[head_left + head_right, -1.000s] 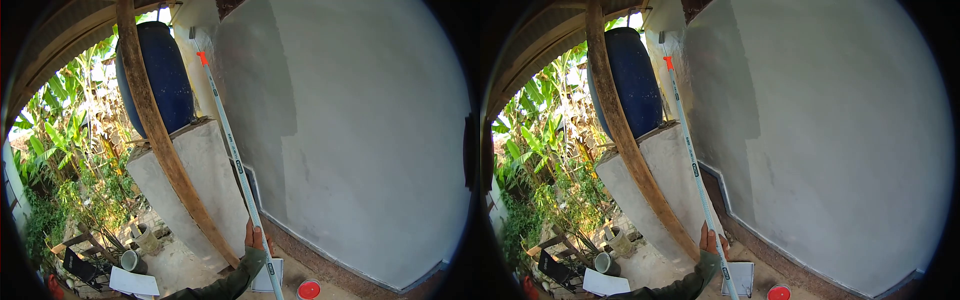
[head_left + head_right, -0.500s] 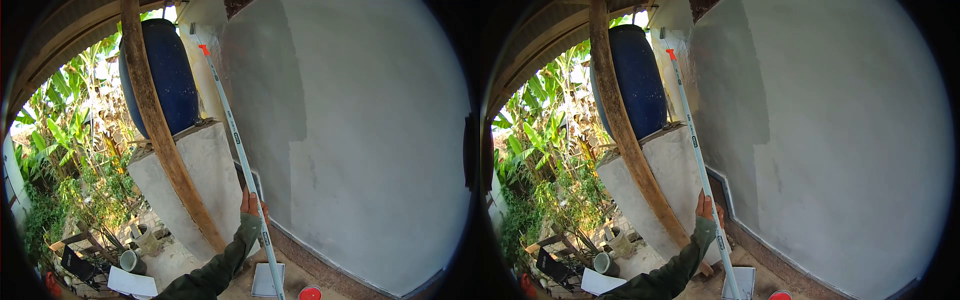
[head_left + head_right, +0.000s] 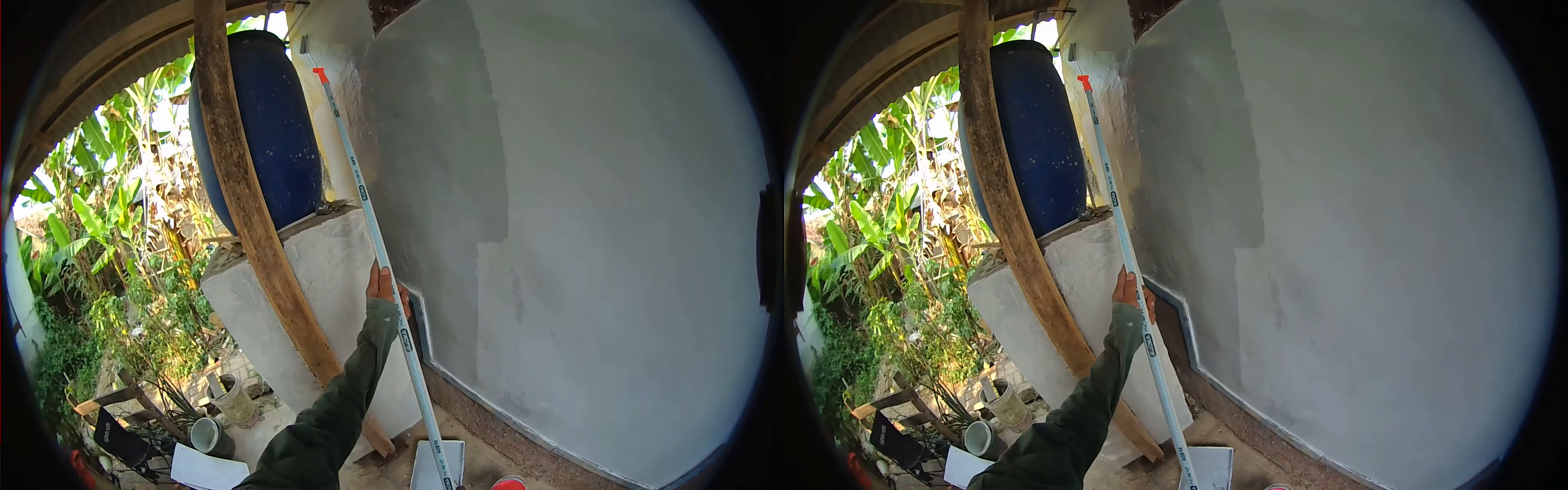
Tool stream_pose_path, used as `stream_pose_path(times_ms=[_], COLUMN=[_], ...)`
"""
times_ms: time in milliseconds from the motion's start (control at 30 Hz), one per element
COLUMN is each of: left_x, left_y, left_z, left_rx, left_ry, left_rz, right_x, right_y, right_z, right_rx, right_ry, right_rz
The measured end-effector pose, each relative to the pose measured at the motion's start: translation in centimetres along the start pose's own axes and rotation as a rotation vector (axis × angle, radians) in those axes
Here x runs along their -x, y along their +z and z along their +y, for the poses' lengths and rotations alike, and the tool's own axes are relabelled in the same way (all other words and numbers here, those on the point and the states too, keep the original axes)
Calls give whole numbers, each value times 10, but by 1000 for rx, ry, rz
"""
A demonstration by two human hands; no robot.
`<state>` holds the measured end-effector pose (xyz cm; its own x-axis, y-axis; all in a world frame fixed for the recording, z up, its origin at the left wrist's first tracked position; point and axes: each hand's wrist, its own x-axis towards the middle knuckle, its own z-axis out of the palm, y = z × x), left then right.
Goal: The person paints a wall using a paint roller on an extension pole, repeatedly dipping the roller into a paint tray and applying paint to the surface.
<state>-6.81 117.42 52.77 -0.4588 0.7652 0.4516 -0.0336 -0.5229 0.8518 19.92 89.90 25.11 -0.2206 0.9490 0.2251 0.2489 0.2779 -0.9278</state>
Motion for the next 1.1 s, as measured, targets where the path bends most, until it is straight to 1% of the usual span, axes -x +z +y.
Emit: stream_pose_path(times_ms=[67,100,200,233,333,367,400,467,500,600,633,667,733,867,900,933,967,1033,1067,1100], left_x=[-18,-29,-65,-75,-102,-110,-118,-136,-148,-173,-181,-187,-198,-229,-237,-243,-243,-242,-237,-229], left_y=[-8,-12,-27,-31,-40,-42,-45,-51,-54,-60,-62,-63,-65,-69,-72,-75,-76,-74,-72,-69], left_z=[3,1,10,11,14,16,19,21,20,20,22,24,29,34,35,35,35,29,30,27], left_rx=[28,28,45,35,8,-6,-20,-32,-19,17,23,28,44,12,24,37,69,96,127,143], left_ry=[-36,-31,-13,-5,1,2,3,-1,-8,18,37,55,42,73,58,42,75,60,53,56], left_rz=[4,3,-21,-19,-5,1,7,3,10,-3,11,24,18,35,14,-6,-35,-34,-25,-42], right_x=[-15,-22,-51,-57,-77,-82,-86,-97,-102,-116,-122,-128,-138,-155,-158,-160,-161,-160,-156,-151], right_y=[6,15,21,27,33,37,40,46,54,66,71,78,88,85,87,86,84,79,76,72], right_z=[-9,0,-45,-40,-62,-64,-67,-75,-69,-65,-66,-65,-63,-95,-96,-97,-99,-102,-100,-96], right_rx=[-12,-44,-15,-82,-41,-102,-102,-113,-117,-71,-180,-180,-157,-180,-157,-134,-135,-90,-90,-152], right_ry=[6,-20,23,-13,-3,2,2,-112,-123,-120,-119,-118,-172,-173,-118,-63,-58,-123,-123,-138], right_rz=[-53,-62,-76,-103,-103,-113,-112,-67,-68,-97,-91,-87,-6,33,17,2,8,6,7,-5])
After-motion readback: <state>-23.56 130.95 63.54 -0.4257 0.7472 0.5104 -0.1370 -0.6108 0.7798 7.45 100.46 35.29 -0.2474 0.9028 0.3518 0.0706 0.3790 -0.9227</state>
